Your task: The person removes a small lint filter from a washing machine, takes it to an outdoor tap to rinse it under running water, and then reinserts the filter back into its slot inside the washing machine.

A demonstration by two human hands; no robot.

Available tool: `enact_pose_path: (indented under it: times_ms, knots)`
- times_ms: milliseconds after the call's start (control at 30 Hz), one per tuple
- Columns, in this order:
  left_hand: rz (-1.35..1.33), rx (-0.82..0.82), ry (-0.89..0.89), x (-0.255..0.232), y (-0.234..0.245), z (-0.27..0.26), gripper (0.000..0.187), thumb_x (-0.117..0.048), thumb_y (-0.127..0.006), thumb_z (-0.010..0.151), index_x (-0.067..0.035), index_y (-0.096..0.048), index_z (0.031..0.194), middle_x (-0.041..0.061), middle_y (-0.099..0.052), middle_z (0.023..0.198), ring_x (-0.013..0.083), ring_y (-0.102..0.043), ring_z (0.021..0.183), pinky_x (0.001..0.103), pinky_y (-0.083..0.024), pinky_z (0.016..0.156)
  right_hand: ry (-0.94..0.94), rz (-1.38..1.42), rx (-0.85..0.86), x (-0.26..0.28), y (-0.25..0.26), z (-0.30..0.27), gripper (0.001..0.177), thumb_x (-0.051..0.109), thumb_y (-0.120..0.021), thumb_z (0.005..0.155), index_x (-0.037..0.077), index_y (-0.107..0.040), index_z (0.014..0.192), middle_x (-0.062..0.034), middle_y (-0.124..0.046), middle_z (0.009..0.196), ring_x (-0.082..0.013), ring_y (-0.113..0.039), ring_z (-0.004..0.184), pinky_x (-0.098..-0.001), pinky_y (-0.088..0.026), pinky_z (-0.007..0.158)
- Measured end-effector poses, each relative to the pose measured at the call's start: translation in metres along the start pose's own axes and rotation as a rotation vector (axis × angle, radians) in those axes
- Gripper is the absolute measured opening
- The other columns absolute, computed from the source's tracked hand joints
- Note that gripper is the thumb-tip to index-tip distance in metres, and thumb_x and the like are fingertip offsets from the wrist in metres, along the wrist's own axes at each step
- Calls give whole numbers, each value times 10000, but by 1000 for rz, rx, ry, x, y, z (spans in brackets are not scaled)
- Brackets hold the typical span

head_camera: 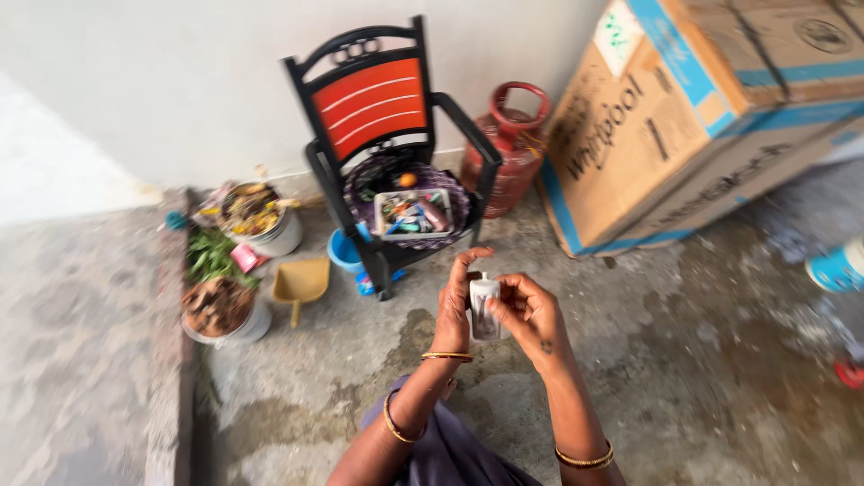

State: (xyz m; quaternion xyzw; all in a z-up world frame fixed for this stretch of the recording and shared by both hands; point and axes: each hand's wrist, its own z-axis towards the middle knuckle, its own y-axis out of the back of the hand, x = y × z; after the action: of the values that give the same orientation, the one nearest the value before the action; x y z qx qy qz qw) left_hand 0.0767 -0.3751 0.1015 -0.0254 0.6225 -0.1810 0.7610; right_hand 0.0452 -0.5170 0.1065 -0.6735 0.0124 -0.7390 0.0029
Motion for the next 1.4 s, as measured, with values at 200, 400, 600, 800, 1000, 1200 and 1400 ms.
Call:
enact_pose_path:
  times_ms: [200,400,600,800,1000,1200,1400]
  knots:
    - [18,-143,-97,-27,19,-57,548,-573,-423,973,-145,-670,1212,-45,-559,771,39,-526,726,244,-409,635,-1,-85,88,-13,-41,-40,200,92,-793,923,-11,-666,1038,-1,-616,831,-54,-536,739,-230,-433,636]
    - [91,-255,-72,-43,36,-92,514,-538,-525,978,-114,-645,1242,-22,-576,807,77,-545,750,270,-458,645,126,-119,100,-1,-71,-65,249,139,-725,949,-11,-662,1137,9,-665,922,-57,-603,824,-215,-496,741]
    - [-188,-232,-20,-56,42,-111,701,-722,-437,959,-142,-604,1315,-34,-634,859,55,-581,776,240,-483,672,69,-134,88,35,-92,-76,278,265,-623,1027,21,-706,1133,-36,-744,890,-94,-709,803,-257,-590,731]
    - [-241,-191,-23,-56,34,-119,739,-762,-489,926,-146,-576,1326,-36,-594,868,62,-557,800,244,-461,701,335,-601,-20,55,-101,-91,293,253,-760,896,24,-691,1064,-54,-751,896,-134,-759,813,-275,-587,722]
    - [-29,-264,-64,-51,33,-113,728,-765,-427,979,-152,-628,1316,-51,-531,854,59,-483,747,249,-403,649,139,-216,10,52,-69,-101,347,231,-680,963,58,-641,1261,-28,-709,974,-113,-682,842,-256,-575,727]
    - [173,-234,-292,-48,8,-111,775,-776,-232,988,-171,-645,1244,12,-653,829,102,-642,784,308,-507,764,156,-305,17,22,-51,-109,237,148,-761,879,18,-626,1025,-7,-700,877,-85,-691,780,-246,-569,691]
    - [384,-274,-139,-47,-2,-116,464,-539,-433,997,-179,-708,1099,61,-635,751,172,-642,669,325,-484,625,117,-32,57,6,-33,-108,173,118,-729,935,18,-630,1035,-9,-659,965,-84,-602,840,-249,-497,756]
